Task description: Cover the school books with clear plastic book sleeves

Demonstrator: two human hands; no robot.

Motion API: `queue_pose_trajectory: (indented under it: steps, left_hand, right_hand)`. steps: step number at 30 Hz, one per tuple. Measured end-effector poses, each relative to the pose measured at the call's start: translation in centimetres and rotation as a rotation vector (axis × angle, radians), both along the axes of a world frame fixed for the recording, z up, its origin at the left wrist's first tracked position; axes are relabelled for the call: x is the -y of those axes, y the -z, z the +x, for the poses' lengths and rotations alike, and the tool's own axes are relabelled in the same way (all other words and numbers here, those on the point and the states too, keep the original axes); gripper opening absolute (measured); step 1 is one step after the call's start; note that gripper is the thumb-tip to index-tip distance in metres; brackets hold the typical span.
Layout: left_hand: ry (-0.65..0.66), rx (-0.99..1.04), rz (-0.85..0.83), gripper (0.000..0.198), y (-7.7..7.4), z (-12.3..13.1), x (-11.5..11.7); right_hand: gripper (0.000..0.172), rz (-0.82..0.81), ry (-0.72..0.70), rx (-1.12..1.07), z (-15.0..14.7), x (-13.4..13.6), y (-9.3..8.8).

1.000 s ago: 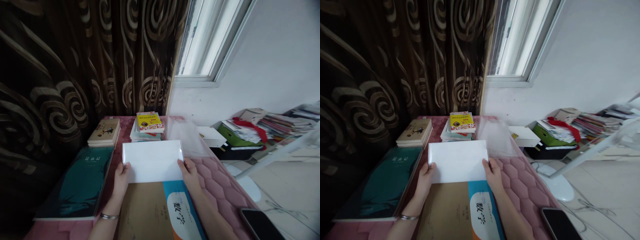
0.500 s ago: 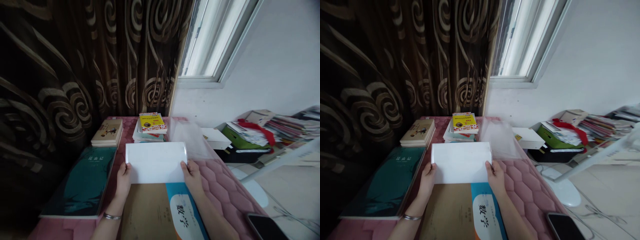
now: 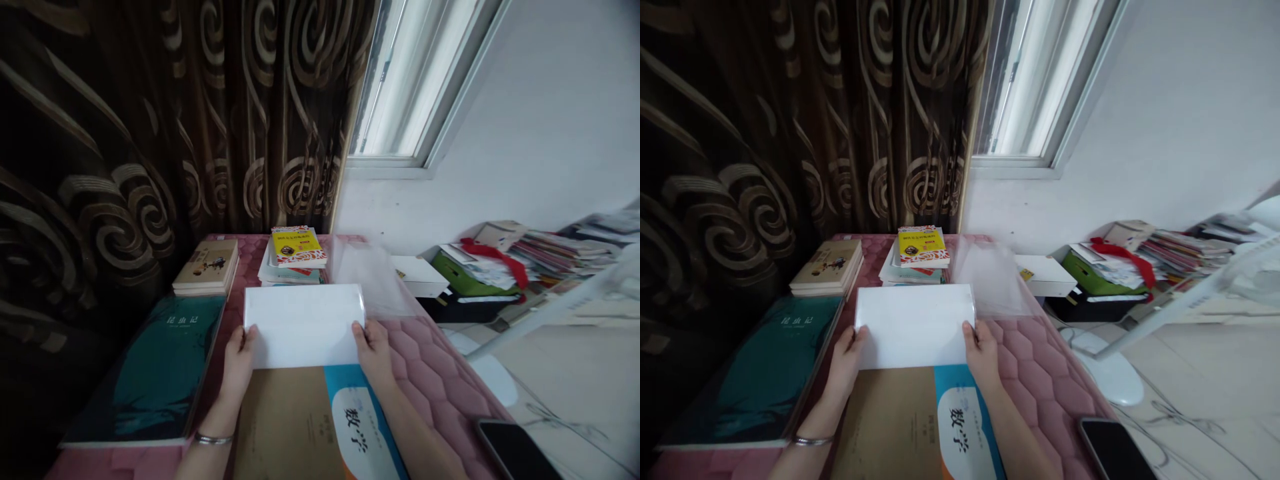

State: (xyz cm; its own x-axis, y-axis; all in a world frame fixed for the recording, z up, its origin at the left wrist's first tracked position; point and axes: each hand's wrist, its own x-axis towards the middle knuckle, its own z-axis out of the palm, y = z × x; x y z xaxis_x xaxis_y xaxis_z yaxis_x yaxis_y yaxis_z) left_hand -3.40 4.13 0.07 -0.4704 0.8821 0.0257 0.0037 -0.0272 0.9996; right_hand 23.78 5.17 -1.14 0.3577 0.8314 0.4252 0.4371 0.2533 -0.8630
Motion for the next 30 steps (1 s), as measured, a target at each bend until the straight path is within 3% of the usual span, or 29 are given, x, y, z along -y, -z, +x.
queue_pose_trajectory:
  steps: [8,14,19,24,27,30]
  left_hand:
    - [0.024,-0.245,0.022,0.040,1.0,-0.2,-0.2]
    - [-0.008,-0.160,0.081,0.038,1.4,-0.3,-0.6]
    - [0.070,-0.223,0.071,0.040,2.4,-0.3,-1.3]
    - [-0.005,-0.475,-0.078,0.032,2.1,-0.4,-1.4]
    - [-0.004,-0.622,-0.197,0.032,1.3,-0.4,-1.0]
    - [0.039,-0.810,-0.296,0.031,0.7,-0.2,-0.7]
  right_hand:
    - [0.047,0.007,0.023,0.024,0.0,-0.3,0.2]
    - [0.048,-0.026,0.034,0.046,0.0,-0.6,0.8]
    - [0.048,-0.046,0.073,0.115,0.0,-0.8,0.8]
    - [0.043,-0.249,0.102,0.284,0.2,-1.8,1.9]
    - [0.036,-0.388,0.131,0.374,0.3,-2.1,2.2]
    - [0.041,-0.496,0.120,0.462,0.4,-2.1,1.7]
